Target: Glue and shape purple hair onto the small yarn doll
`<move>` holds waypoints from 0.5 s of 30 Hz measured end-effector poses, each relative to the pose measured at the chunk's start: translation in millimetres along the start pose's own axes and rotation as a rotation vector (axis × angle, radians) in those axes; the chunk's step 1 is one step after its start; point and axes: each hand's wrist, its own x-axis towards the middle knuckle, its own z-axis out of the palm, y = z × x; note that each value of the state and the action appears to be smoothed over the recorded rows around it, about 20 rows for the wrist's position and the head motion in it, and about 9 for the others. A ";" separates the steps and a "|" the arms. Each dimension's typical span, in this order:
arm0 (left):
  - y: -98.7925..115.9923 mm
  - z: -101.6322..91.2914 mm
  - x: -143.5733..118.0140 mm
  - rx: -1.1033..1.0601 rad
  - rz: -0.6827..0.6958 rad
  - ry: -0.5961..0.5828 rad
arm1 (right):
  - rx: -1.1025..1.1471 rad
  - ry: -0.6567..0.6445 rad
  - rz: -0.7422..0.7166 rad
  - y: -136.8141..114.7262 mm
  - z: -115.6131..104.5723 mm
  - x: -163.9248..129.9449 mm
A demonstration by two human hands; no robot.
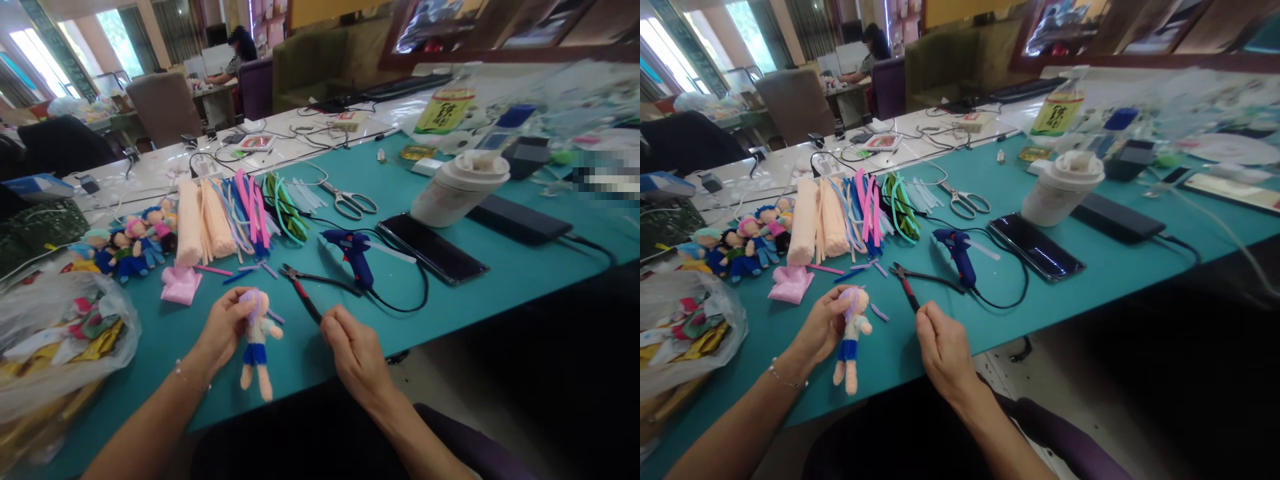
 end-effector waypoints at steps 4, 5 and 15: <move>0.7 -2.5 4.0 -0.056 0.034 -0.022 | -0.004 0.010 -0.044 6.9 3.2 -3.3; 0.5 -3.2 5.1 -0.072 0.031 -0.026 | -0.004 0.017 -0.059 8.5 4.1 -3.8; 0.4 -7.8 9.9 -0.133 0.050 -0.045 | 0.013 0.056 -0.223 15.0 7.6 -9.2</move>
